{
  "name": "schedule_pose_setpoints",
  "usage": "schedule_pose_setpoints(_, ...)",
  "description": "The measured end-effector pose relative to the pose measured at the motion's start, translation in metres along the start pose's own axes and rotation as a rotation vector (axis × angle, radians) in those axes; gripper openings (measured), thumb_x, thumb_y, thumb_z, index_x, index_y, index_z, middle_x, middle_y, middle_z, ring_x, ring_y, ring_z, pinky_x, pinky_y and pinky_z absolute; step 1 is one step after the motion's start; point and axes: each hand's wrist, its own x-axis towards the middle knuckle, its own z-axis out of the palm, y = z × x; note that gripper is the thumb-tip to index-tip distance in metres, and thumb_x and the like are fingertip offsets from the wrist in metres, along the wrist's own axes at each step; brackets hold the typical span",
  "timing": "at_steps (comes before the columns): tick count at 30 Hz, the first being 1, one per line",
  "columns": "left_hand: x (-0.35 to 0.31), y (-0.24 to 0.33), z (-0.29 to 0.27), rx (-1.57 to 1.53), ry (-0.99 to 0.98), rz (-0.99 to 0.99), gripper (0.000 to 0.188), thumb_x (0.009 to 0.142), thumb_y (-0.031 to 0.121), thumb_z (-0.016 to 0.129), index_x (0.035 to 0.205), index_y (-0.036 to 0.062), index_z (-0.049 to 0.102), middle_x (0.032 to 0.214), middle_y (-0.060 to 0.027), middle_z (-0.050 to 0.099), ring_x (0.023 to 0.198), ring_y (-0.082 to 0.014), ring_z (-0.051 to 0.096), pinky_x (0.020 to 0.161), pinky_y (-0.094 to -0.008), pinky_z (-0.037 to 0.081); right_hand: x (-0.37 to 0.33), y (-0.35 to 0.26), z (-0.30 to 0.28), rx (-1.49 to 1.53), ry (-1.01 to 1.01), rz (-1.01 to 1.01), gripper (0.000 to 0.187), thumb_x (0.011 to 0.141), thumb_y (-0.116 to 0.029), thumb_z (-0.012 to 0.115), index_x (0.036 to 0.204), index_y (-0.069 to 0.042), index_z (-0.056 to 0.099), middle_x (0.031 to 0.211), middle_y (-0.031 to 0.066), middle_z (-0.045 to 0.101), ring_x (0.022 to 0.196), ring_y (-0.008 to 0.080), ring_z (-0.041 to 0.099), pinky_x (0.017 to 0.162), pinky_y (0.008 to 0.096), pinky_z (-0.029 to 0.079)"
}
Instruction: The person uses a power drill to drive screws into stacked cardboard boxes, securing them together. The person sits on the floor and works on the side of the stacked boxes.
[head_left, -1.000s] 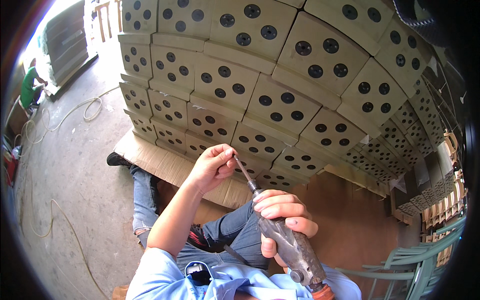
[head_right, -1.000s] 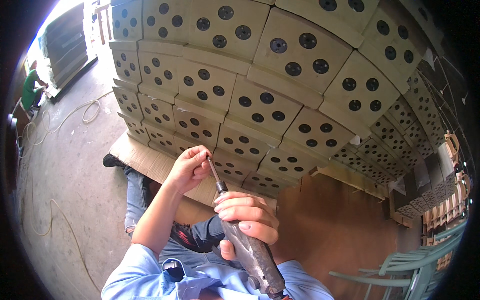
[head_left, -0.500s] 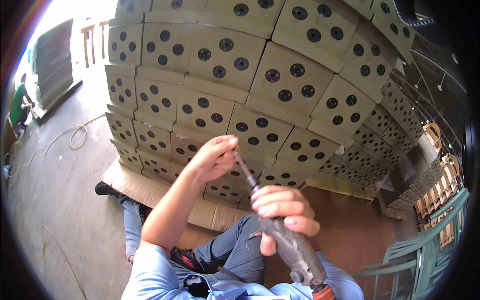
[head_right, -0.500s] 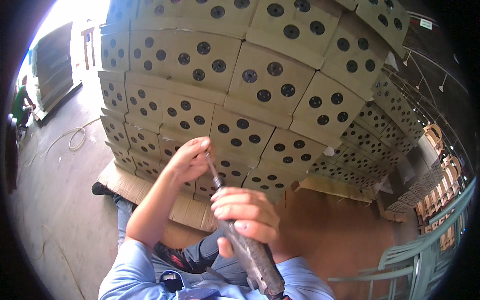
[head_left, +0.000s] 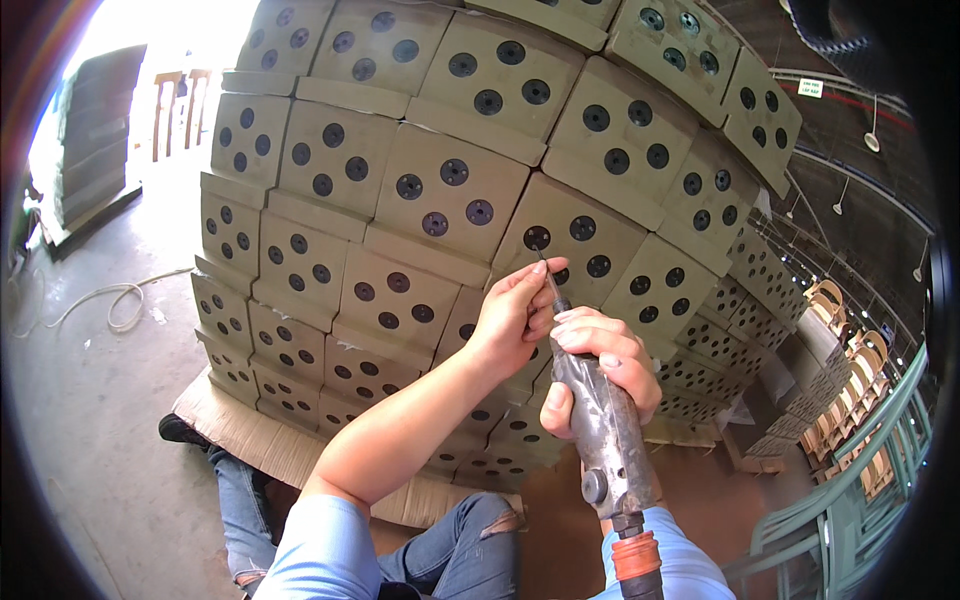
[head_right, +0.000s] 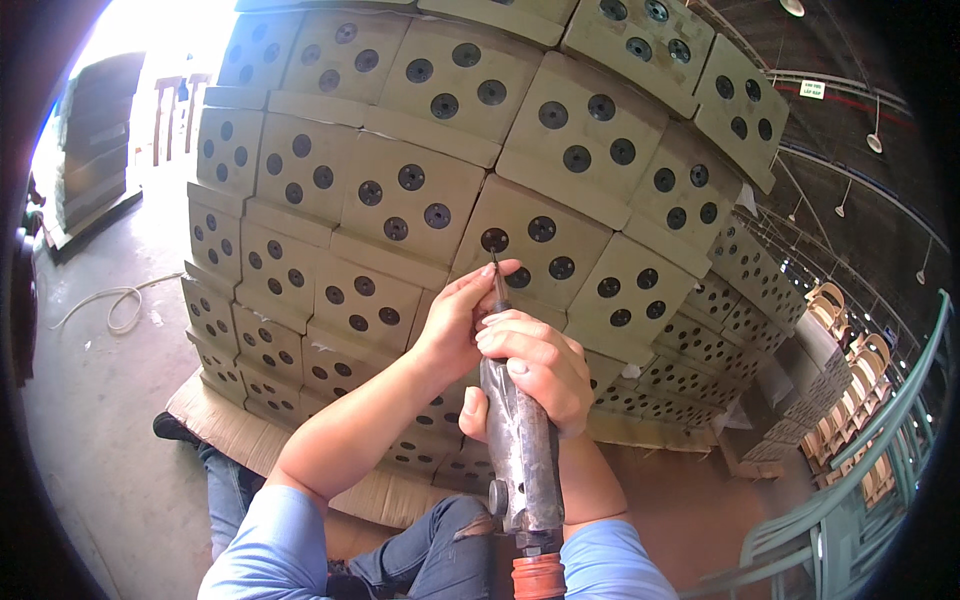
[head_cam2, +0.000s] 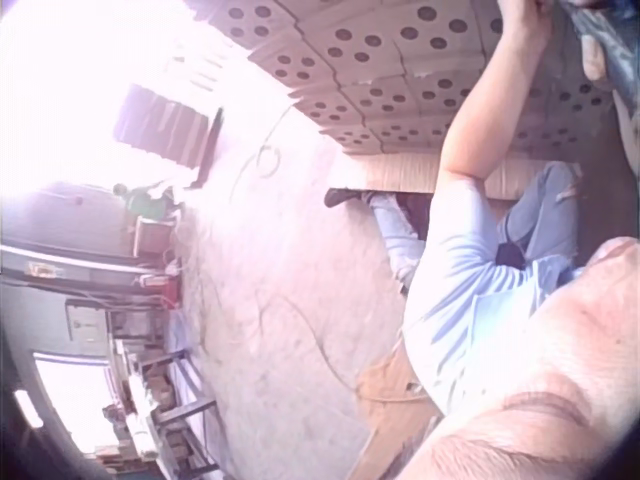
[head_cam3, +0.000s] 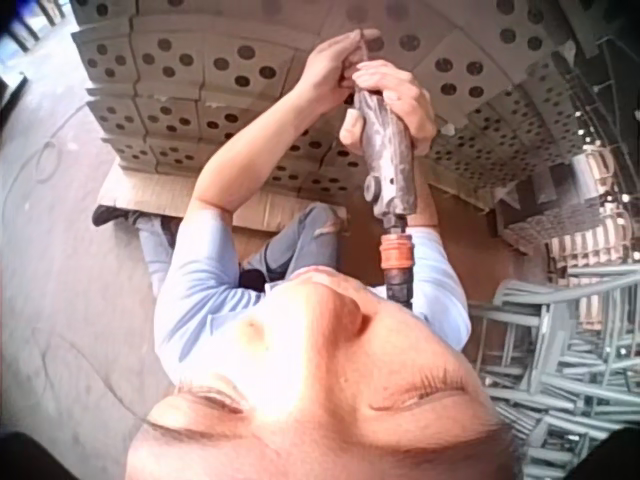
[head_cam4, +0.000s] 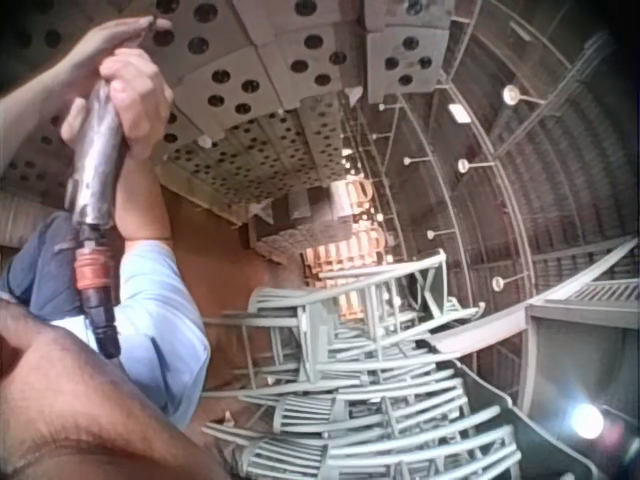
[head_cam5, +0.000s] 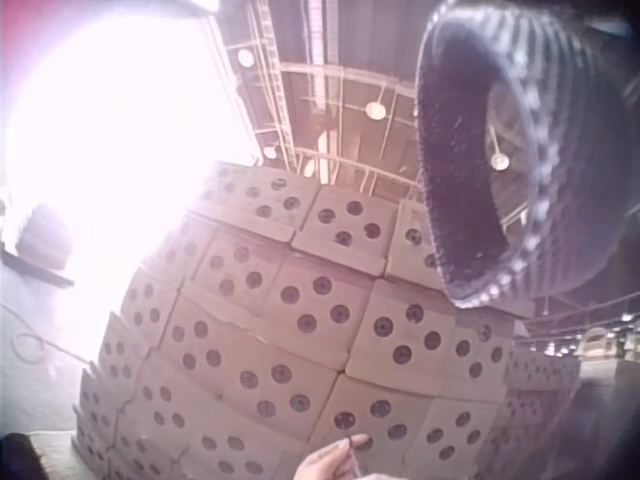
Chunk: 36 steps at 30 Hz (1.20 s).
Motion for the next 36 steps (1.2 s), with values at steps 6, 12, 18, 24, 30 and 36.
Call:
schedule_pose_setpoints(6,0.018,0.000,-0.018,0.024,0.035,0.017,0.035,0.109,0.024,0.049,0.131,-0.0023,0.054,0.073,0.0046,0.040,0.054,-0.0054,0.032,0.046,-0.0215,0.025,-0.004,0.021,0.022,-0.038,0.020,-0.046,0.059,0.082,-0.009,0.071,0.130,-0.011,0.036,0.103,0.0188,0.062,0.086,0.0297,0.065,0.083,0.0532,0.060)
schedule_pose_setpoints(12,-0.019,0.005,-0.033,0.157,0.187,-0.047,0.029,0.105,0.018,0.050,0.123,-0.0016,0.059,0.067,0.0035,0.042,0.051,-0.0065,0.033,0.044,-0.0232,0.025,-0.009,0.027,0.028,-0.013,0.008,-0.040,0.058,0.080,-0.009,0.070,0.128,-0.009,0.038,0.101,0.0199,0.062,0.085,0.0303,0.065,0.081,0.0530,0.060)
schedule_pose_setpoints(18,-0.096,-0.035,-0.120,0.112,0.450,-0.204,0.020,0.104,0.015,0.050,0.110,0.0000,0.061,0.069,0.0029,0.042,0.050,-0.0071,0.032,0.043,-0.0231,0.023,0.003,0.024,0.028,-0.063,-0.042,-0.076,0.050,0.078,-0.011,0.070,0.119,-0.006,0.042,0.094,0.0186,0.064,0.078,0.0302,0.067,0.075,0.0501,0.062)
schedule_pose_setpoints(24,-0.158,-0.062,-0.184,0.080,0.769,-0.296,0.017,0.099,0.011,0.051,0.107,-0.0005,0.060,0.067,0.0010,0.043,0.050,-0.0084,0.033,0.043,-0.0241,0.023,0.005,0.039,0.047,-0.051,0.033,-0.133,0.042,0.078,-0.014,0.075,0.106,-0.005,0.046,0.085,0.0169,0.066,0.068,0.0297,0.068,0.064,0.0442,0.063)
schedule_pose_setpoints(30,-0.205,-0.098,-0.228,0.033,1.037,-0.272,0.012,0.096,0.010,0.052,0.097,0.0048,0.063,0.068,0.0019,0.050,0.051,-0.0085,0.042,0.042,-0.0231,0.029,0.002,0.047,0.043,-0.087,0.040,-0.121,0.041,0.078,-0.015,0.074,0.106,-0.005,0.046,0.085,0.0170,0.066,0.068,0.0307,0.068,0.064,0.0435,0.062)
schedule_pose_setpoints(36,-0.265,-0.126,-0.268,-0.126,1.430,-0.075,0.012,0.098,0.016,0.051,0.097,0.0091,0.060,0.070,0.0006,0.052,0.054,-0.0115,0.048,0.043,-0.0259,0.036,-0.002,0.056,0.051,-0.097,0.059,-0.134,0.040,0.078,-0.015,0.073,0.106,-0.005,0.047,0.083,0.0170,0.066,0.067,0.0308,0.068,0.063,0.0431,0.062)
